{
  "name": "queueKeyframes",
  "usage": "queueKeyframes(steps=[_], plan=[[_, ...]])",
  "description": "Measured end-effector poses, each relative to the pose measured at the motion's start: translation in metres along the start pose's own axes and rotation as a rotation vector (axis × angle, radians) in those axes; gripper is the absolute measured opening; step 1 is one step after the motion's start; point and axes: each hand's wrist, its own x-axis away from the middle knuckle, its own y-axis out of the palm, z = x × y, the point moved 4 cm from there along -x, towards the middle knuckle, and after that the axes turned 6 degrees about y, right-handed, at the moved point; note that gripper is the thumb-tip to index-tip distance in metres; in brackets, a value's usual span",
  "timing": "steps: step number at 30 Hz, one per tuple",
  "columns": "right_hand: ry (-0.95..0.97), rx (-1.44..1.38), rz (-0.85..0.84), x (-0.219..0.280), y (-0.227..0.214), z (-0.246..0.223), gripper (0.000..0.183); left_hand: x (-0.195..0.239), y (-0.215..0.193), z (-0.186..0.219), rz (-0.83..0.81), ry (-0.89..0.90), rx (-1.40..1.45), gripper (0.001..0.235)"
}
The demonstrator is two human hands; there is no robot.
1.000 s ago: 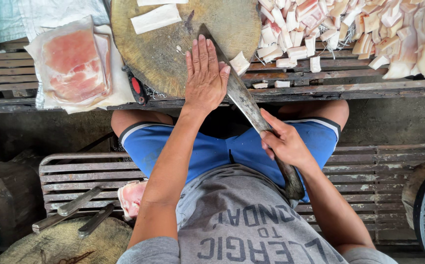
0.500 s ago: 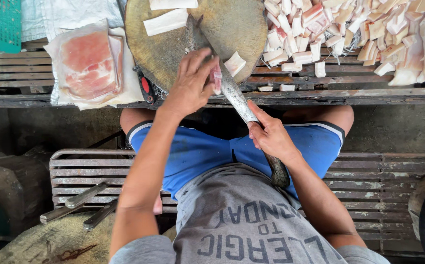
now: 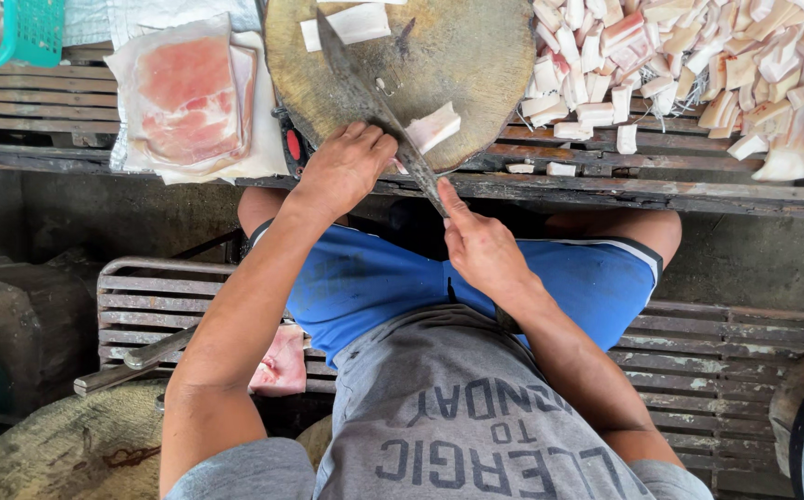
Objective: The person is chopping large pieces of pork skin and fat into small squares on a wooden board using a large knife.
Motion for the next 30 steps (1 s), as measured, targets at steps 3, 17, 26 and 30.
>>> queueKeyframes(steps=[3, 17, 26, 30], plan=[[-0.016, 0.18, 0.005, -0.003, 0.013, -0.008, 0.073, 0.013, 0.001, -0.005, 0.01, -0.028, -0.029, 0.012], [-0.049, 0.471, -0.031, 0.042, -0.033, -0.002, 0.072, 0.012, 0.009, -0.02, -0.035, -0.016, -0.056, 0.012], [-0.009, 0.316, -0.017, 0.033, -0.017, 0.009, 0.069, 0.013, -0.015, -0.008, 0.05, -0.034, -0.029, 0.015], [0.291, -0.189, -0.106, 0.014, -0.008, 0.023, 0.066, 0.002, -0.021, 0.001, 0.155, -0.14, 0.157, 0.016]])
